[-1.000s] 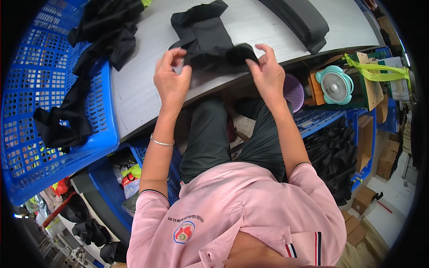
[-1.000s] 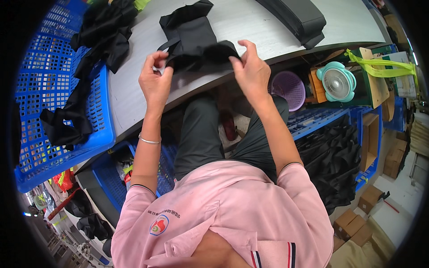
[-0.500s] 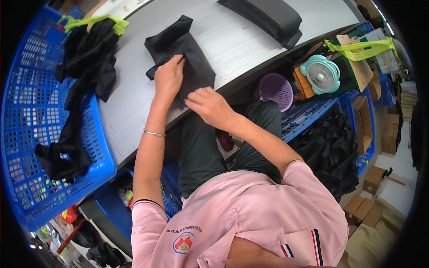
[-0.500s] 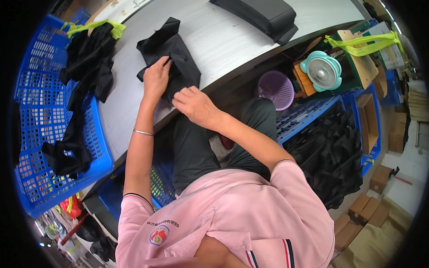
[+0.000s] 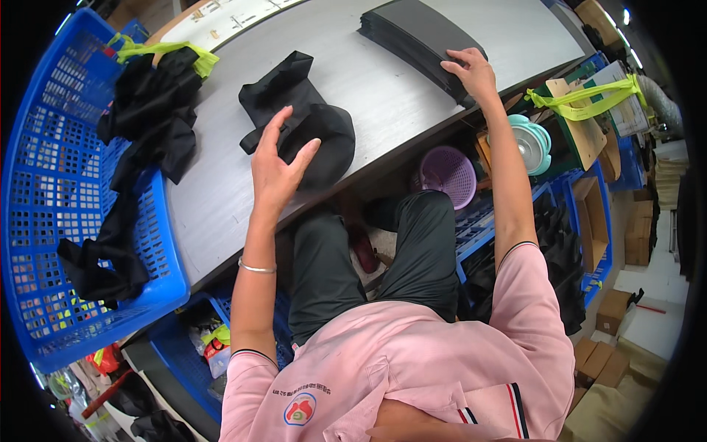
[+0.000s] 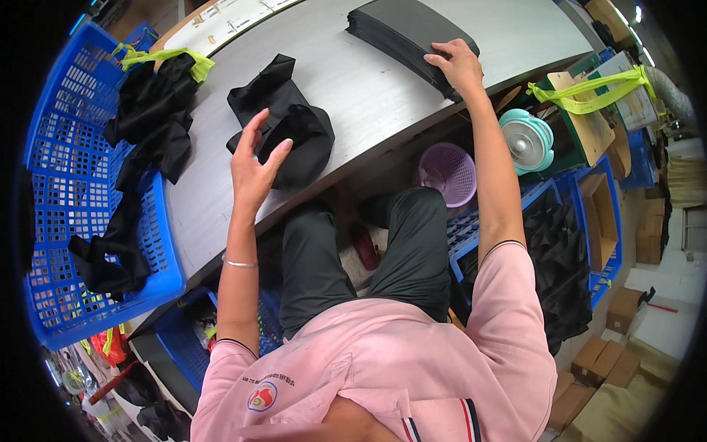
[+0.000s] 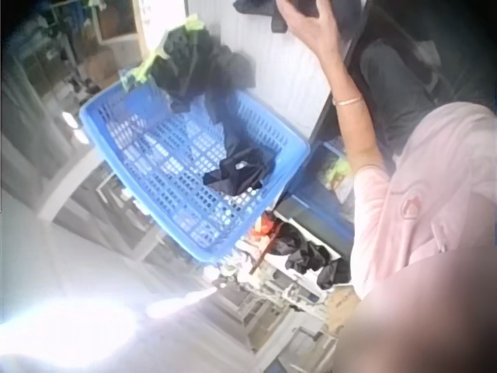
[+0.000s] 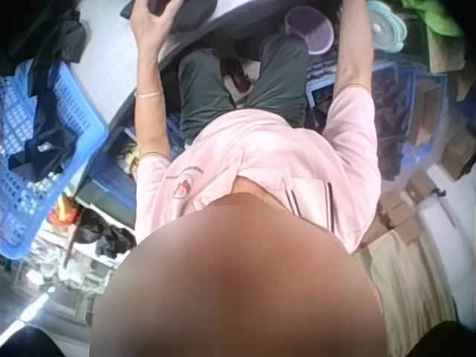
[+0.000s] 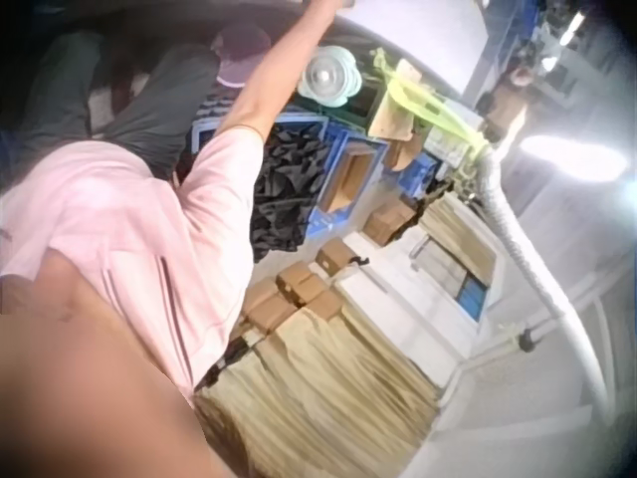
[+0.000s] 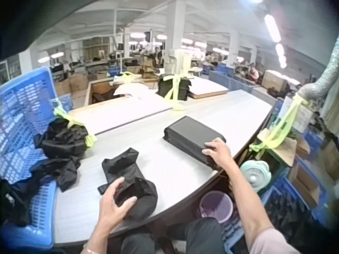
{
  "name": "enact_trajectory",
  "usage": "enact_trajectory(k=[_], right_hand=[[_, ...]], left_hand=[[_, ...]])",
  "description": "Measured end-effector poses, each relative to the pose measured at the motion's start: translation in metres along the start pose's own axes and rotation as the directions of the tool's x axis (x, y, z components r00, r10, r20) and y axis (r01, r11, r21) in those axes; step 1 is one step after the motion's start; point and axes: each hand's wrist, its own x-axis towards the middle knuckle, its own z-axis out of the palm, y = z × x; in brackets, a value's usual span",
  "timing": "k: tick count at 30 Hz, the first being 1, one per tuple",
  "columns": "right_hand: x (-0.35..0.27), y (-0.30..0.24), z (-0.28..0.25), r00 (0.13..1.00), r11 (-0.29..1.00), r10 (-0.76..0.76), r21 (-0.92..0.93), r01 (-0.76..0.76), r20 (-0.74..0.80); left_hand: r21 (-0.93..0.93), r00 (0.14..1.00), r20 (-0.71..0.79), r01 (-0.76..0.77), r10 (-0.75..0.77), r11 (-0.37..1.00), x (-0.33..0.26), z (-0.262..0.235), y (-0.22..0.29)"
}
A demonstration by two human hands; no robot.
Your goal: Inspecting and folding black fabric garment sleeves at a garment factory workstation.
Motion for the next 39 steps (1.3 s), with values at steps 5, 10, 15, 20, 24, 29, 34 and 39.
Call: enact_trajectory(k=[5, 10, 15, 20, 24, 29, 34, 39], right_hand=[[-0.001, 0.009, -0.006, 0.999, 0.948, 0.043, 0.316, -0.039, -0.007], [-0.098, -0.085, -0.011, 0.855, 0.908, -0.379, -0.321, 0.270, -0.353], [-0.252, -0.149, -0.014, 0.966, 0.951, -0.241, 0.174, 0.254, -0.091], [-0.337, -0.166, -0.041, 0.966, 0.785, -0.081, 0.613, -0.091, 0.247], [-0.362, -0.168, -0.072, 0.926, 0.721, 0.031, 0.633, -0.281, 0.376], [-0.376, -0.151, -0.076, 0.884, 0.635, 0.149, 0.642, -0.429, 0.443], [-0.383, -0.156, -0.073, 0.854, 0.641, 0.177, 0.601, -0.477, 0.489], [-0.362, -0.172, -0.059, 0.993, 0.942, -0.116, 0.312, 0.121, -0.036]], left_hand=[[-0.287, 0.991, -0.117, -0.096, 0.065, 0.953, -0.030, 0.012, 0.034], [-0.697, 0.954, 0.279, 0.280, -0.111, 0.660, -0.075, 0.044, 0.051], [-0.766, 0.771, 0.601, 0.631, -0.212, 0.122, -0.129, 0.097, 0.026], [-0.643, 0.643, 0.766, 0.766, -0.006, -0.015, -0.161, 0.106, 0.010], [-0.742, 0.743, 0.668, 0.669, 0.034, -0.033, -0.168, 0.101, 0.031], [-0.741, 0.738, 0.672, 0.668, -0.067, -0.073, -0.163, 0.075, 0.060], [-0.742, 0.716, 0.636, 0.670, -0.288, 0.023, -0.168, 0.064, 0.067], [-0.760, 0.745, 0.613, 0.647, -0.263, 0.065, -0.167, 0.053, 0.073]])
